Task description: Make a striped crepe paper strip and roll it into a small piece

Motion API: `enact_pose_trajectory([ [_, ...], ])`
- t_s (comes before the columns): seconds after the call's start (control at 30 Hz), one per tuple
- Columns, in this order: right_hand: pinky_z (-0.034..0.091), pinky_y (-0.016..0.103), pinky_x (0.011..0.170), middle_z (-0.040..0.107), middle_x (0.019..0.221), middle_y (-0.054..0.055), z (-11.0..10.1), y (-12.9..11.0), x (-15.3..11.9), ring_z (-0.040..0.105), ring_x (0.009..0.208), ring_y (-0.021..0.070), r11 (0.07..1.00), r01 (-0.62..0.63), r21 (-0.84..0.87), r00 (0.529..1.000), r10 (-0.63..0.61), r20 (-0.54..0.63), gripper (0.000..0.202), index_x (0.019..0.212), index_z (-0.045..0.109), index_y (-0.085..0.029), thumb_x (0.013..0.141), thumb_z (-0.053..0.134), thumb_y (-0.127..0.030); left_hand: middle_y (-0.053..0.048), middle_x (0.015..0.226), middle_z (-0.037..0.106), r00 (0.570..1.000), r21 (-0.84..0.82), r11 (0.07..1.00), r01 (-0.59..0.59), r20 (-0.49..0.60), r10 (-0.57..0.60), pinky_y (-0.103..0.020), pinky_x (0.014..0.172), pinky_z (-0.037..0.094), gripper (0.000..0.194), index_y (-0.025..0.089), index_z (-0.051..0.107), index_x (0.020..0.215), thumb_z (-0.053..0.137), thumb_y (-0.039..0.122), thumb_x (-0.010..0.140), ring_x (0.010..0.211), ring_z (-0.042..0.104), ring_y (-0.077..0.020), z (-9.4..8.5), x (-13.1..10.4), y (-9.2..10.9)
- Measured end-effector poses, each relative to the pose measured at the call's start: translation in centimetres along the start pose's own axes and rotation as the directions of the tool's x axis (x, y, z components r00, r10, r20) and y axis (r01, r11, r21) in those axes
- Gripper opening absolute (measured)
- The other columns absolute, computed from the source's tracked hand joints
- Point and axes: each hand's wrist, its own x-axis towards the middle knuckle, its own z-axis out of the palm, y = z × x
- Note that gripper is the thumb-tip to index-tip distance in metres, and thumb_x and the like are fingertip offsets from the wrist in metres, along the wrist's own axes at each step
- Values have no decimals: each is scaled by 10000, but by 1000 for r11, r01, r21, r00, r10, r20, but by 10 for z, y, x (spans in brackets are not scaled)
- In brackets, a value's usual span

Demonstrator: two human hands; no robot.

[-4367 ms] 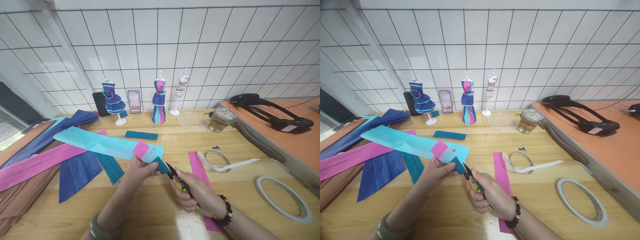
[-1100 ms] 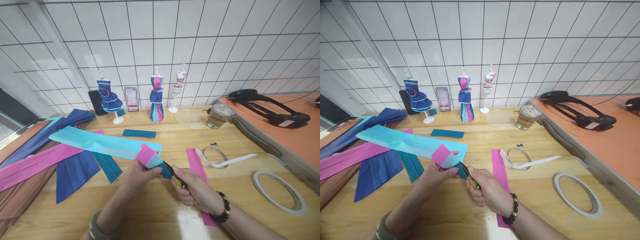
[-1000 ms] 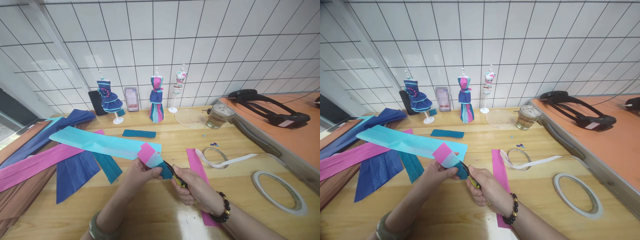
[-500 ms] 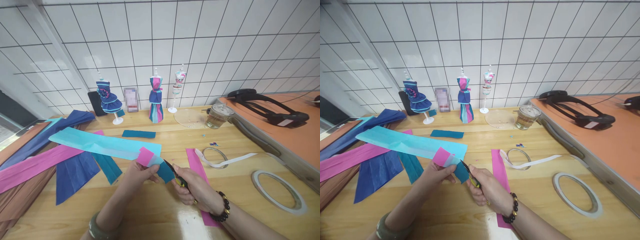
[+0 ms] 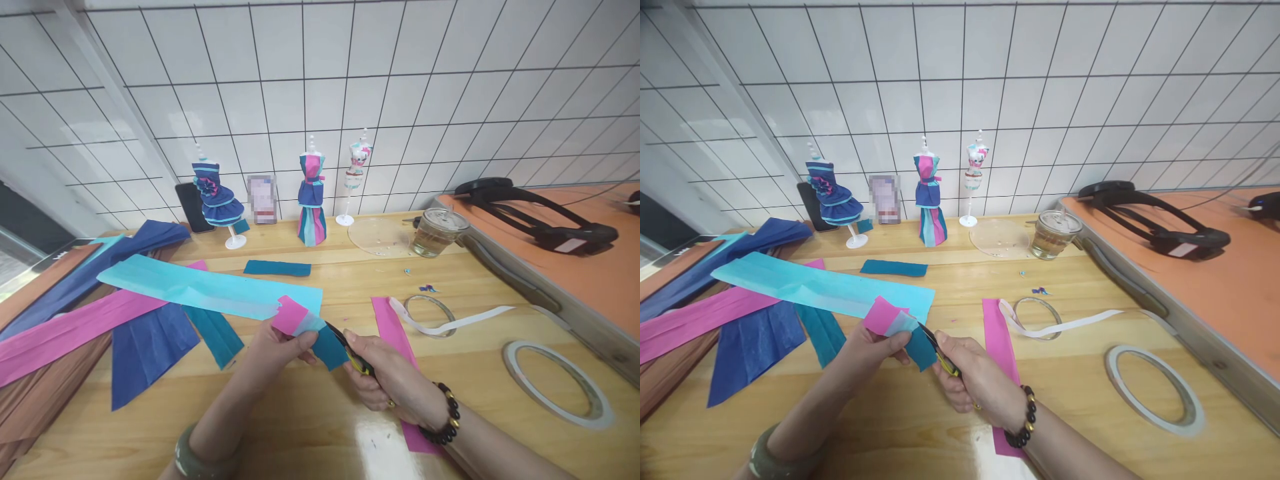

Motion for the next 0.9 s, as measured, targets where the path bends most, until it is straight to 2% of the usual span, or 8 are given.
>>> enact_pose_trajectory([
  [0.13,101,168,293,219,374,-113,0,0,2,145,293,23,1000,6,6,1000,-6,-11,484,549,415,-175,826,433,-572,3,644,679,1000,-9,1000,-1,-9,1,-200,515,508,152,152,673,749,716,275,671,546,604,-118,1,0,0],
  [0.3,103,170,291,221,370,-107,0,-1,0,149,291,21,1000,4,6,999,-4,-36,506,505,374,-180,822,439,-569,-8,685,688,1000,21,1000,1,16,-1,-211,538,516,184,146,664,802,702,287,691,589,619,-129,-4,2,-5],
  [0.43,111,173,293,236,380,-99,0,-2,0,156,289,20,1000,-1,24,1000,2,-21,528,496,367,-180,831,392,-587,-5,629,685,1000,-21,1000,-1,27,2,-210,533,515,171,138,652,761,706,283,688,554,619,-125,-4,3,-5],
  [0.57,121,170,300,262,400,-99,-3,0,0,160,296,24,1000,16,14,1000,-16,-3,492,598,461,-167,844,366,-583,-13,631,689,1000,-115,993,7,-29,-10,-195,488,509,222,131,655,781,734,291,649,522,603,-114,-1,3,-3],
  [0.7,130,169,302,254,413,-108,-7,2,1,148,308,25,995,91,-47,996,-92,-6,483,713,526,-156,845,361,-591,-33,645,698,999,-189,982,13,-39,-21,-191,497,517,223,114,668,749,736,298,644,527,609,-112,-2,4,-2],
  [0.77,128,167,308,241,422,-114,-8,1,2,138,328,25,987,128,-92,991,-132,-35,459,744,534,-153,821,420,-591,-41,657,704,999,-215,976,16,-40,-25,-193,502,520,223,111,671,756,735,294,646,536,617,-117,-3,5,-2],
  [0.9,120,170,324,205,441,-127,-5,-1,2,137,359,33,973,158,-170,960,-192,-206,402,816,518,-172,743,567,-564,-46,683,710,1000,-212,977,23,-8,-26,-194,502,521,233,115,661,805,728,287,661,556,632,-127,-4,4,-3],
])
